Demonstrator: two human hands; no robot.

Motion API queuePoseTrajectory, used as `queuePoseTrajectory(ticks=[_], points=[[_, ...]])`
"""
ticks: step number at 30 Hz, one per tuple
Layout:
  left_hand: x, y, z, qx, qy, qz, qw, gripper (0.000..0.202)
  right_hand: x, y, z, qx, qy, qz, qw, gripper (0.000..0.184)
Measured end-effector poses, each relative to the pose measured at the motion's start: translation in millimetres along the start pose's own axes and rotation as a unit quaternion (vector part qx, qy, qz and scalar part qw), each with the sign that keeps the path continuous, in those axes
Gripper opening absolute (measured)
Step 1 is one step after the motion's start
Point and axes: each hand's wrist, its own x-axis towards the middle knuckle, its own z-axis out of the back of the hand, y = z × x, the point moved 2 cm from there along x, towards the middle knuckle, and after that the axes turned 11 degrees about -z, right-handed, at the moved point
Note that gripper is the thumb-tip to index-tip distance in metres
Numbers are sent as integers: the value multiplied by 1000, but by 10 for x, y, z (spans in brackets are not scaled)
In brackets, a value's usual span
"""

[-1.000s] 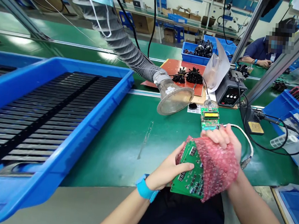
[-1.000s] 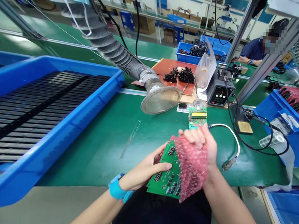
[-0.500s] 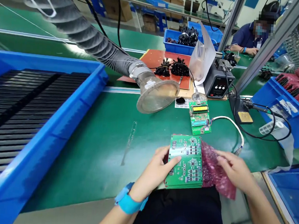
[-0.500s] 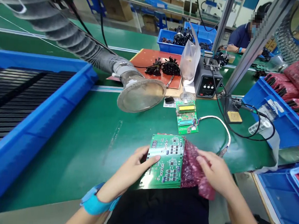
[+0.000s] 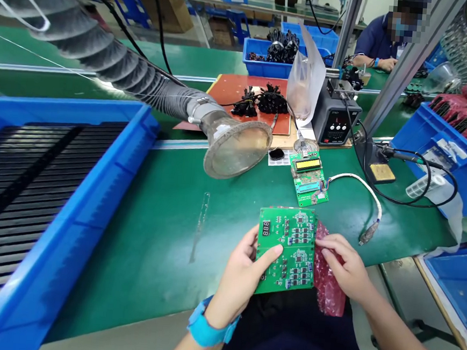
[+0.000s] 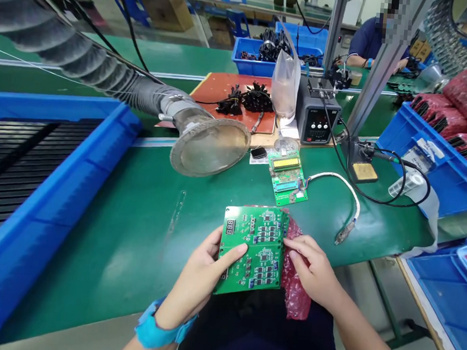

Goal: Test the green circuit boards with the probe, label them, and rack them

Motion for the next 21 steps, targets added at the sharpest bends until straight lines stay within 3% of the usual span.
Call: queuePoseTrajectory(ticks=[3, 5, 8, 10, 13, 16, 21], points=[[3, -105, 144, -22, -6, 15, 1000, 61, 40, -34, 16, -124, -88, -20, 988, 31], [42, -209, 329, -26, -23, 28, 999, 58, 81, -53, 32, -241, -111, -64, 962, 41], [157, -352, 644, -14, -90, 52, 994, 54, 158, -49, 86, -367, -71, -123, 919, 48], [244, -406, 786, 7, -121, 52, 991, 47, 211, -31, 147, -405, -27, -137, 904, 33], [341, -411, 840, 35, -121, 44, 991, 35, 265, -11, 281, -427, -15, -132, 894, 17], [388, -398, 804, 42, -117, 48, 991, 27, 266, -34, 462, -412, -64, -131, 900, 14], [427, -530, 865, 63, -170, 47, 982, 27, 175, -142, 796, -282, -141, -218, 924, 11]])
